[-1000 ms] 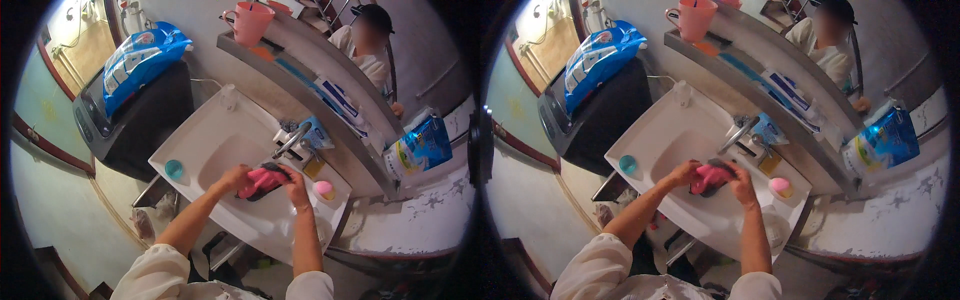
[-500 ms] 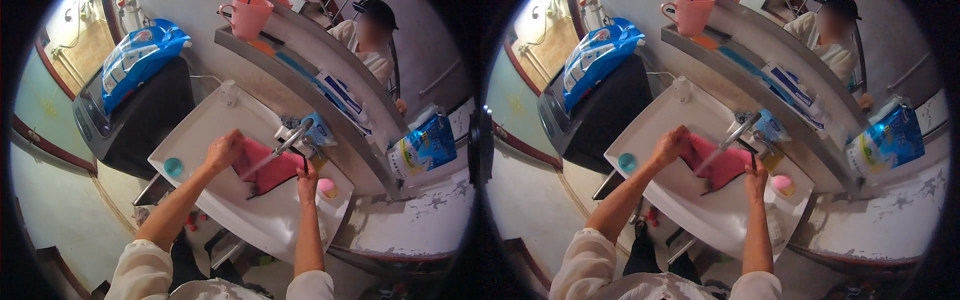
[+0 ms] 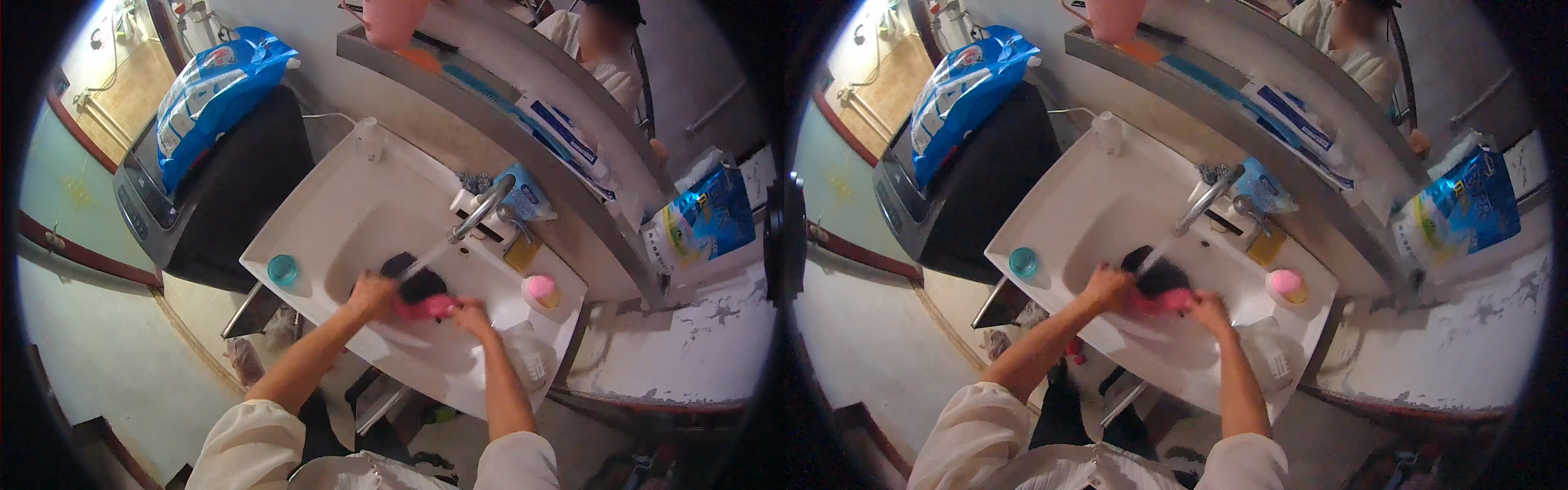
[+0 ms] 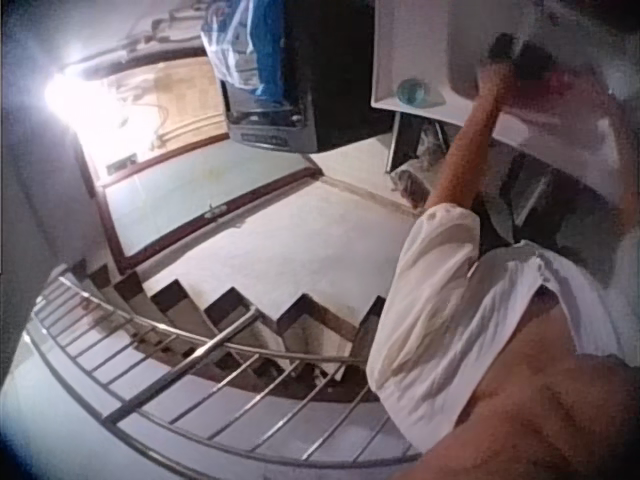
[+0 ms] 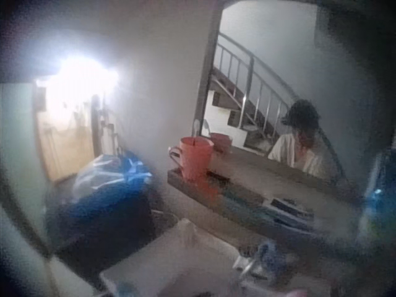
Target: The person washes a pink cloth in a sink under running water, then uses the damp cloth to wipe the cabinet doors under the sink. The person also organizes items inside the cabinet.
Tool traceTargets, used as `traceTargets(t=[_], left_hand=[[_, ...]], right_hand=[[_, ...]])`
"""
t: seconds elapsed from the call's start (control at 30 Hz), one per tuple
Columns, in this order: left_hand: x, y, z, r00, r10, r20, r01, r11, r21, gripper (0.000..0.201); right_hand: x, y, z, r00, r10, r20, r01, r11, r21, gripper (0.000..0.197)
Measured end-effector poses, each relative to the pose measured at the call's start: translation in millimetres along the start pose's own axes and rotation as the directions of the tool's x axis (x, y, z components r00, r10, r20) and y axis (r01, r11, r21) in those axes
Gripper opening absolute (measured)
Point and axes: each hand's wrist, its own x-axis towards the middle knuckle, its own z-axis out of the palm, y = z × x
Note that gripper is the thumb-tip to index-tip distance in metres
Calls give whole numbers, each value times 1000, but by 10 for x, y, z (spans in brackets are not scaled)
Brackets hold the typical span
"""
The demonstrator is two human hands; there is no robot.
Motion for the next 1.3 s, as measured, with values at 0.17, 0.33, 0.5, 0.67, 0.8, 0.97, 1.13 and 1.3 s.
traceTargets(t=[0.17, 0.33, 0.5, 0.67, 0.8, 0.97, 1.13, 1.3], left_hand=[[-4, -114, -522, 843, -108, -527, 44, 990, -131, 29], [80, 169, 246, 986, -62, -157, 55, 997, -49, 16], [-174, 185, 142, 993, -3, 120, 8, 999, -41, 15], [-259, -54, -807, 992, 117, -52, -127, 953, -275, 24], [-337, -132, -978, 827, -71, -557, -139, 935, -325, 23], [-483, -288, -313, 843, -307, -442, 80, 884, -461, 21], [-588, -127, -92, 883, -344, -321, 33, 725, -688, 23], [-655, -250, -21, 881, -298, -368, -9, 767, -641, 20]], right_hand=[[-130, -612, -517, 832, -275, -482, 432, 866, 251, 14], [-93, 650, 265, 966, -105, -237, 25, 948, -318, 21], [-563, -52, 186, 995, 30, 96, -15, 989, -149, 12], [-683, -785, -682, 984, -179, 2, 148, 820, 552, 13], [-405, -531, -791, 967, -53, -249, 176, 844, 506, 31], [103, 195, -39, 995, 52, -85, -25, 955, 294, 46], [487, 568, 778, 927, 369, -71, -331, 891, 310, 39], [192, -165, 876, 957, -128, -258, 47, 953, -299, 29]])
